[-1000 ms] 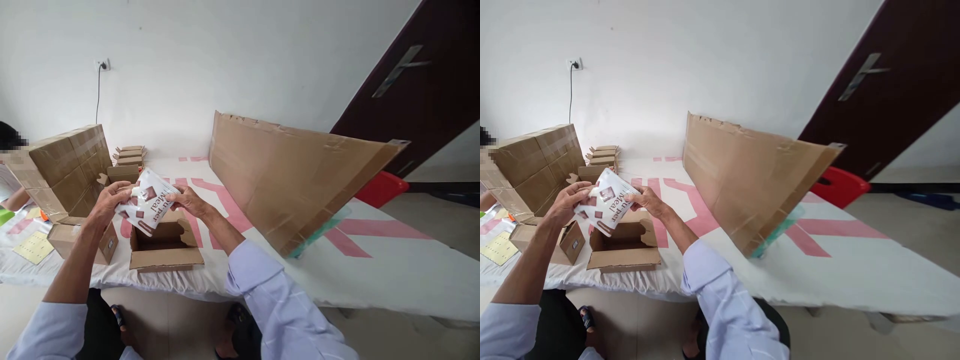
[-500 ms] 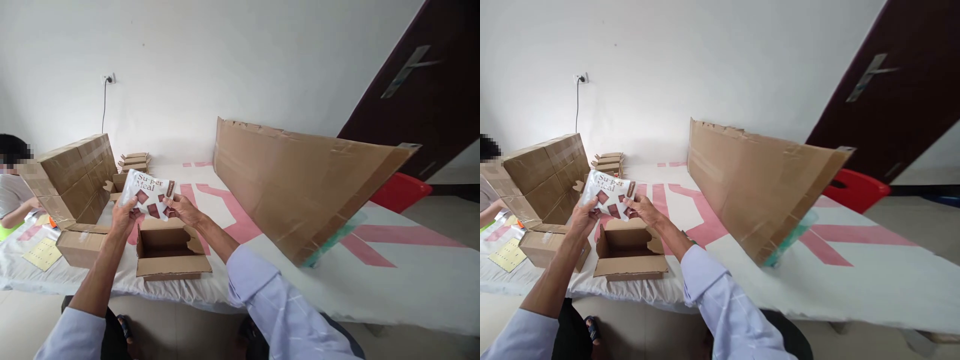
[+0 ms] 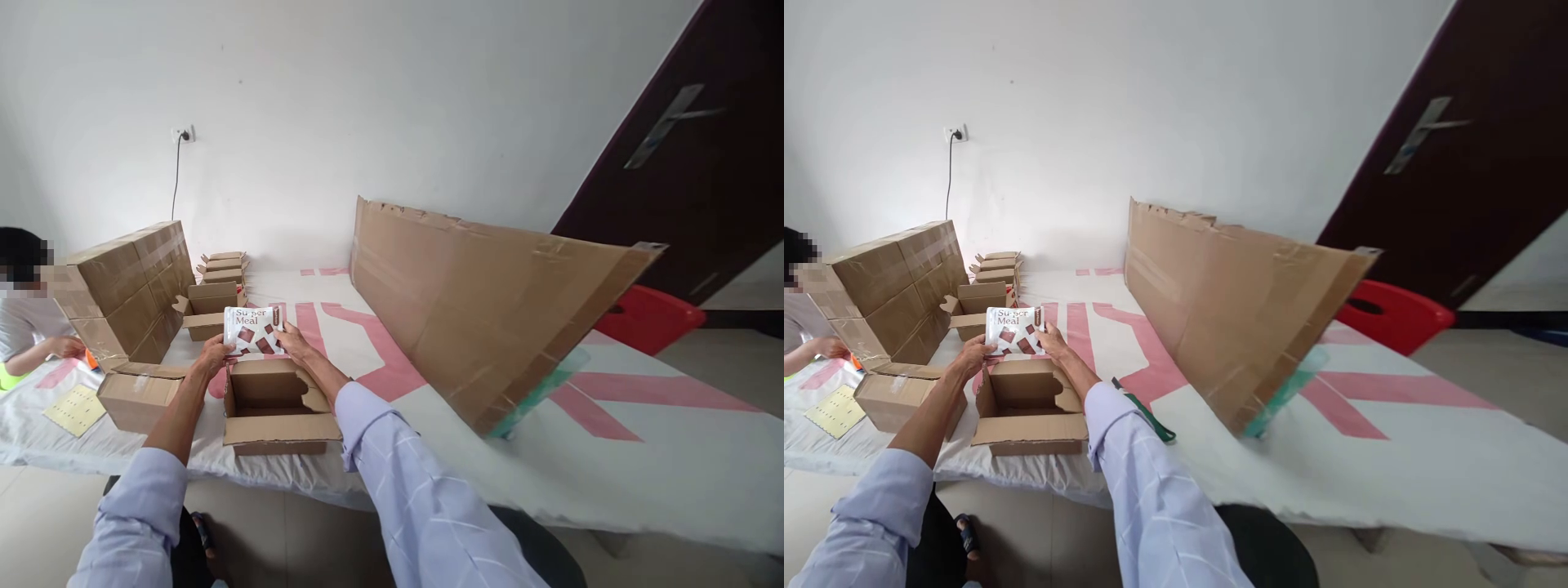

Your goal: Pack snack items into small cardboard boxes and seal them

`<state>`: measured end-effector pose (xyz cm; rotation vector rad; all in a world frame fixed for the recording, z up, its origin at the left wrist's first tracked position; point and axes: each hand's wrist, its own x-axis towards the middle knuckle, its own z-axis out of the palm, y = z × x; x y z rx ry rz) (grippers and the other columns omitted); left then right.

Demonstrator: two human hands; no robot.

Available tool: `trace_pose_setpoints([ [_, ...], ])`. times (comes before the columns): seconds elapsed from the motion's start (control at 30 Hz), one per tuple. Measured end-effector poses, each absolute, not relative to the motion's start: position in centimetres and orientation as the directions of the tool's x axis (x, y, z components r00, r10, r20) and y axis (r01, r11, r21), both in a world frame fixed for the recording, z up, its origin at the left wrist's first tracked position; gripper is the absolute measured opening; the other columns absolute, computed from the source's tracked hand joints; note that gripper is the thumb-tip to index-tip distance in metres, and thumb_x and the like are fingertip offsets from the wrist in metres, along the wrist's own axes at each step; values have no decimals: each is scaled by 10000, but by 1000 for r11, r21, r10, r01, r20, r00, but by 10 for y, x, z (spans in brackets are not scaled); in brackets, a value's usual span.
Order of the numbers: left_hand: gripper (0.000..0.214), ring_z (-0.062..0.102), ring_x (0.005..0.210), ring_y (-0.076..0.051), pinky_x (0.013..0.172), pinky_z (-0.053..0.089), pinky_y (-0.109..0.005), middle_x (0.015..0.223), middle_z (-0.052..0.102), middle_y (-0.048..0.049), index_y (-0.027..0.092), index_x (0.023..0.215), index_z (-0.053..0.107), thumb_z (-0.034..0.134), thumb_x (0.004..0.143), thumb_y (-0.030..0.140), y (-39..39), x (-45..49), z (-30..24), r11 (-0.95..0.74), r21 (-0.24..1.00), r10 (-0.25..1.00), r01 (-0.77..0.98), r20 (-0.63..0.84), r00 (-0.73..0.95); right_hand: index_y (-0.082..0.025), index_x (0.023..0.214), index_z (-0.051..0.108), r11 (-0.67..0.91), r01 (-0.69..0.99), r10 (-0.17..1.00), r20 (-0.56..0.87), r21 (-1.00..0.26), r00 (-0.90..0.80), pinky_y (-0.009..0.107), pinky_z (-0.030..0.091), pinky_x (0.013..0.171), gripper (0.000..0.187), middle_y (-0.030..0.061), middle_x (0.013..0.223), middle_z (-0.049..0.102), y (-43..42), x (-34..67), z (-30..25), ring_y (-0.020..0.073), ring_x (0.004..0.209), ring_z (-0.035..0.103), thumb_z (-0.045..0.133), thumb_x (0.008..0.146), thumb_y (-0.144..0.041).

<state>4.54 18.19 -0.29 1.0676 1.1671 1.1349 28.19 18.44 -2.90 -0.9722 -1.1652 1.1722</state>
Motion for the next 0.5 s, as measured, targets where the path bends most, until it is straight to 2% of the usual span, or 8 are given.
trace_pose_setpoints([
  [0.17,389,773,663,-226,580,589,-270,752,772,-54,135,936,778,945,590,72,186,42,-16,142,982,989,-128,-136,52,-247,1003,645,159,-201,986,164,-967,-11,279,527,636,351,-21,797,720,183,281,-35,165,702,636,779,707,-381],
  [0.33,349,773,690,-243,633,612,-315,745,769,-61,133,907,776,921,599,58,183,45,-20,138,976,989,-167,-127,71,-251,1104,687,181,-236,980,194,-955,-35,307,581,720,425,21,950,782,179,282,-34,202,831,712,798,728,-415],
  [0.5,381,764,691,-238,674,619,-336,762,781,-56,140,939,785,913,589,63,177,48,-24,140,976,987,-166,-125,101,-255,1135,694,158,-235,985,171,-959,-36,305,574,705,441,13,927,784,179,285,-39,204,824,711,827,746,-416],
])
